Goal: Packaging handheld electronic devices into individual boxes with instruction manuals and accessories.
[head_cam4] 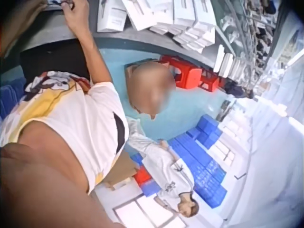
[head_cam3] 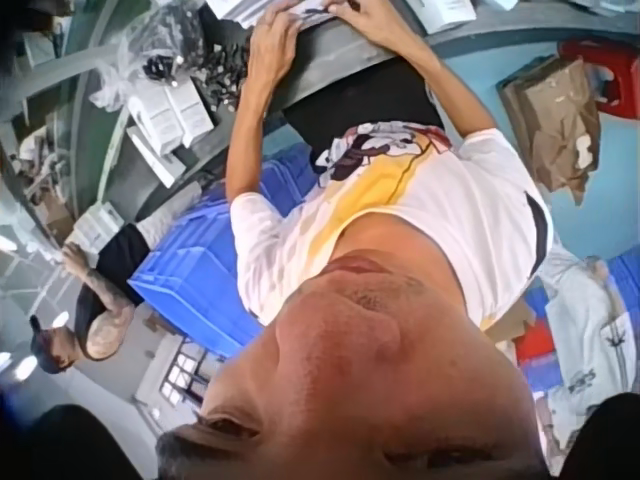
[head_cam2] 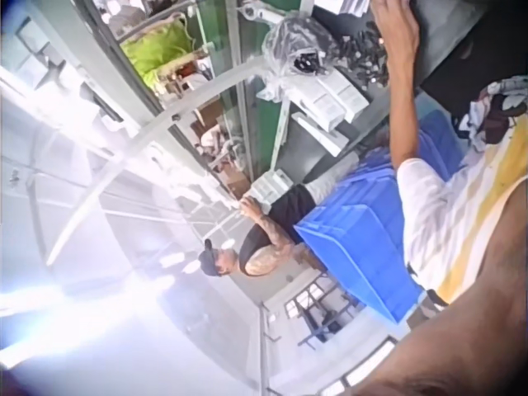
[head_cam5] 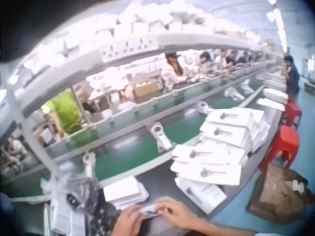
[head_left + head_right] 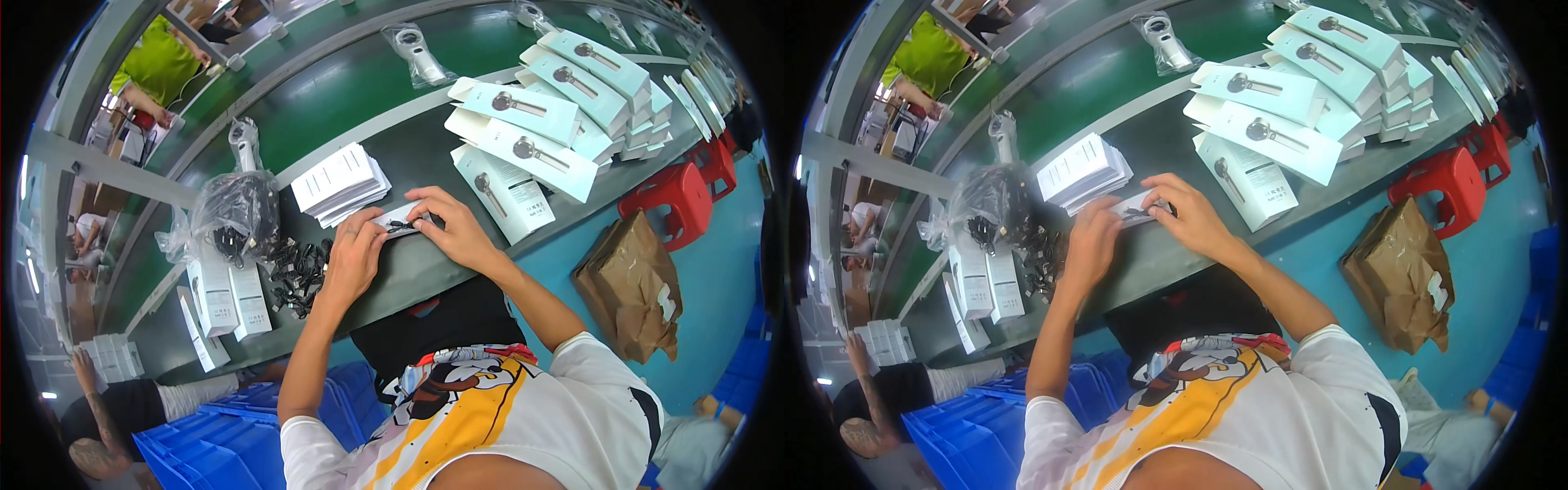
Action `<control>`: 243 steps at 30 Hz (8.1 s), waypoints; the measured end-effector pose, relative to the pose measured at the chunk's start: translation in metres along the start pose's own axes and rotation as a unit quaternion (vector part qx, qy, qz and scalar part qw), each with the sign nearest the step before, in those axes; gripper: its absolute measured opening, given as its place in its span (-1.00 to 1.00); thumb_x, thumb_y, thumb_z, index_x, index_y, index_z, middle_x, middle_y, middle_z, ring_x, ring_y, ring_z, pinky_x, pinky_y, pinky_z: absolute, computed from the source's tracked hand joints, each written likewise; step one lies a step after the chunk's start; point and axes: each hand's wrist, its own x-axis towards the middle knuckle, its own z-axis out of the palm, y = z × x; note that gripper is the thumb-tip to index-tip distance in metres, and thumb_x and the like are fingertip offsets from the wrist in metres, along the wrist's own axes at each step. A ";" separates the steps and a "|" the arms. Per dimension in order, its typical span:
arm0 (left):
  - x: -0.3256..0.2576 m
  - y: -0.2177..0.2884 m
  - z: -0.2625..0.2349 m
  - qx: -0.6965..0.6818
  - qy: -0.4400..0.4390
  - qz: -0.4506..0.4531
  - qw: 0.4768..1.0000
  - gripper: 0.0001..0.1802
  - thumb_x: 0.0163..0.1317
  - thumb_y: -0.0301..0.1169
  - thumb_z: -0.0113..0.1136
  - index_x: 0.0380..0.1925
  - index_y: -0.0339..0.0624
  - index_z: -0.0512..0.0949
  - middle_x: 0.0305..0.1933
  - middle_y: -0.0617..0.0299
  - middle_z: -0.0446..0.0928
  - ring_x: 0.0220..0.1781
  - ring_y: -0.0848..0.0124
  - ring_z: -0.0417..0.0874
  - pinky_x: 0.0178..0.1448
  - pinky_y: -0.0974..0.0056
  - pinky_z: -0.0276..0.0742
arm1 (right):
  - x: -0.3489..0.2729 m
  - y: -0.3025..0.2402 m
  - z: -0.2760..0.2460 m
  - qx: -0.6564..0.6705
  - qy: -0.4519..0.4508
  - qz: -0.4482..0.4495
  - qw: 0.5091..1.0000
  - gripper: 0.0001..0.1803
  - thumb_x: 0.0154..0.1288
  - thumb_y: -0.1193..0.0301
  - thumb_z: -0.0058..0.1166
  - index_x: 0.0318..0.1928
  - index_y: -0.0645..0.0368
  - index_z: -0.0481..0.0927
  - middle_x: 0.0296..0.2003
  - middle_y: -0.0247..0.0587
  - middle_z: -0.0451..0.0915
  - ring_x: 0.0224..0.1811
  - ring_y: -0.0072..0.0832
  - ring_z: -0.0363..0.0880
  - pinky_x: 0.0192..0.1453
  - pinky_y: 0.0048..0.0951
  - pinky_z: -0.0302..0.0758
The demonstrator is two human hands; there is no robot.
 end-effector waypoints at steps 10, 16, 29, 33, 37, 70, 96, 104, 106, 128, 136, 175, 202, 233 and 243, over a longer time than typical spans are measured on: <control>-0.009 0.003 0.007 0.039 0.063 0.049 0.996 -0.85 0.03 -0.63 0.22 -0.42 -0.30 0.44 -0.03 0.03 0.54 0.04 0.05 0.55 0.09 0.06 0.44 | -0.001 -0.005 0.003 0.056 -0.045 0.056 0.996 -0.89 0.27 0.57 0.02 -0.19 0.22 0.55 -0.05 -0.19 0.58 -0.04 -0.49 0.52 0.05 -0.42 0.41; -0.008 0.015 -0.002 0.086 0.104 0.132 0.982 -0.84 -0.03 -0.62 0.26 -0.44 -0.30 0.47 -0.12 0.06 0.56 -0.03 0.08 0.58 0.01 0.05 0.50 | -0.003 -0.003 0.004 0.244 -0.119 0.125 0.954 -0.91 0.36 0.53 -0.03 -0.15 0.24 0.42 -0.04 -0.22 0.54 -0.02 -0.60 0.47 0.04 -0.52 0.40; 0.002 0.034 -0.029 0.103 0.072 0.219 0.968 -0.79 -0.12 -0.50 0.27 -0.41 -0.26 0.51 -0.14 0.11 0.56 0.00 0.14 0.59 0.06 0.05 0.53 | -0.015 -0.007 -0.005 0.572 -0.261 0.308 0.714 -0.82 0.40 0.38 -0.03 -0.05 0.09 0.37 -0.12 -0.08 0.54 -0.30 -0.52 0.57 -0.31 -0.57 0.53; -0.007 0.033 -0.027 0.061 0.056 0.216 0.973 -0.79 -0.10 -0.61 0.29 -0.43 -0.24 0.48 -0.14 0.07 0.57 -0.07 0.06 0.60 -0.03 0.06 0.54 | -0.002 -0.019 -0.011 0.400 -0.159 0.241 0.870 -0.87 0.24 0.58 0.15 -0.23 0.18 0.48 -0.13 -0.22 0.52 -0.05 -0.61 0.48 0.06 -0.53 0.43; -0.022 0.017 -0.004 0.037 0.025 0.176 0.983 -0.79 -0.07 -0.60 0.29 -0.40 -0.27 0.48 -0.03 0.01 0.54 0.01 0.03 0.57 0.05 0.05 0.52 | 0.009 -0.018 -0.022 0.175 -0.167 0.066 0.968 -0.90 0.21 0.56 0.14 -0.28 0.28 0.51 -0.09 -0.16 0.53 -0.03 -0.49 0.52 0.11 -0.45 0.43; -0.037 0.013 0.038 0.031 -0.013 -0.004 0.999 -0.84 0.08 -0.56 0.22 -0.37 -0.27 0.43 -0.12 0.04 0.43 -0.04 0.07 0.44 -0.01 0.06 0.32 | -0.034 -0.017 -0.001 -0.184 -0.134 -0.044 0.973 -0.80 0.11 0.53 0.21 -0.26 0.20 0.47 -0.23 -0.13 0.40 -0.13 -0.15 0.41 -0.06 -0.24 0.38; 0.257 0.069 0.058 0.082 -0.204 0.335 0.916 -0.24 0.06 -0.19 0.18 0.29 -0.22 0.26 0.19 -0.08 0.42 0.19 0.02 0.42 0.24 0.05 0.37 | -0.030 0.005 0.005 -0.128 -0.007 -0.072 0.989 -0.87 0.07 0.52 0.17 -0.37 0.21 0.48 -0.37 -0.10 0.48 -0.23 -0.11 0.45 -0.15 -0.19 0.41; 0.245 0.077 0.051 0.158 -0.194 0.377 0.892 -0.06 -0.02 -0.38 0.27 0.40 -0.16 0.07 0.12 -0.05 0.45 0.12 0.07 0.48 0.25 0.10 0.33 | -0.032 0.004 0.008 -0.122 -0.008 -0.083 0.989 -0.88 0.11 0.54 0.17 -0.34 0.24 0.49 -0.35 -0.11 0.49 -0.23 -0.14 0.47 -0.14 -0.22 0.42; 0.244 0.077 0.054 0.155 -0.176 0.384 0.893 -0.05 -0.04 -0.39 0.28 0.40 -0.17 0.06 0.12 -0.07 0.45 0.13 0.06 0.48 0.26 0.10 0.33 | -0.031 0.003 0.008 -0.123 -0.005 -0.085 0.989 -0.88 0.12 0.54 0.17 -0.34 0.24 0.49 -0.35 -0.11 0.49 -0.23 -0.14 0.47 -0.14 -0.22 0.42; -0.023 0.020 -0.052 -0.577 0.406 -0.230 0.670 -0.27 0.30 -0.24 -0.01 0.41 -0.03 -0.04 0.28 0.03 0.28 0.25 0.14 0.41 0.26 0.06 0.40 | -0.017 -0.058 -0.031 -0.036 0.085 -0.125 0.988 -0.83 0.04 0.70 0.18 -0.31 0.29 0.58 -0.28 -0.11 0.56 -0.28 -0.40 0.56 -0.21 -0.48 0.47; -0.062 0.020 -0.056 -0.589 0.438 -0.234 0.638 -0.29 0.30 -0.25 0.01 0.40 -0.06 0.01 0.28 0.03 0.28 0.25 0.20 0.41 0.24 0.12 0.44 | -0.006 -0.070 -0.009 -0.025 0.034 -0.086 0.995 -0.87 0.06 0.66 0.19 -0.32 0.30 0.60 -0.29 -0.12 0.60 -0.27 -0.30 0.61 -0.16 -0.43 0.52; -0.109 0.059 -0.067 -0.586 0.455 -0.288 0.605 -0.31 0.24 -0.18 0.05 0.33 -0.22 0.16 0.31 -0.02 0.27 0.31 0.07 0.35 0.34 -0.04 0.37 | 0.028 -0.104 0.059 -0.218 -0.204 -0.319 0.900 -0.58 0.09 0.25 0.24 -0.08 0.25 0.58 0.00 -0.10 0.57 0.12 -0.19 0.47 0.22 -0.13 0.31; -0.314 -0.105 -0.180 -0.531 0.629 -0.435 0.365 -0.32 0.27 -0.29 0.11 0.24 -0.46 0.10 0.21 -0.23 0.27 0.24 -0.06 0.41 0.28 -0.06 0.49 | 0.065 -0.047 0.262 -0.216 -0.261 -0.380 0.861 -0.81 -0.01 0.51 0.12 -0.31 0.25 0.53 -0.30 -0.13 0.51 -0.12 -0.24 0.46 -0.04 -0.27 0.42; -0.011 -0.015 0.003 -0.002 -0.129 -0.095 0.987 -0.71 0.02 -0.57 0.22 -0.21 -0.24 0.44 -0.20 0.05 0.48 -0.04 0.08 0.41 0.03 0.08 0.28 | -0.017 -0.014 0.025 -0.079 -0.034 -0.079 0.993 -0.83 0.18 0.67 0.09 -0.18 0.31 0.58 -0.25 -0.13 0.53 -0.25 -0.32 0.59 -0.18 -0.38 0.54; -0.002 -0.022 -0.005 -0.053 -0.144 -0.068 0.986 -0.81 0.10 -0.57 0.13 -0.24 -0.31 0.46 -0.21 -0.04 0.48 -0.09 -0.06 0.45 0.00 -0.03 0.35 | -0.009 -0.006 0.026 -0.200 -0.057 -0.135 0.969 -0.84 0.10 0.56 0.19 -0.26 0.22 0.56 -0.08 -0.12 0.51 0.00 -0.13 0.47 0.02 -0.20 0.43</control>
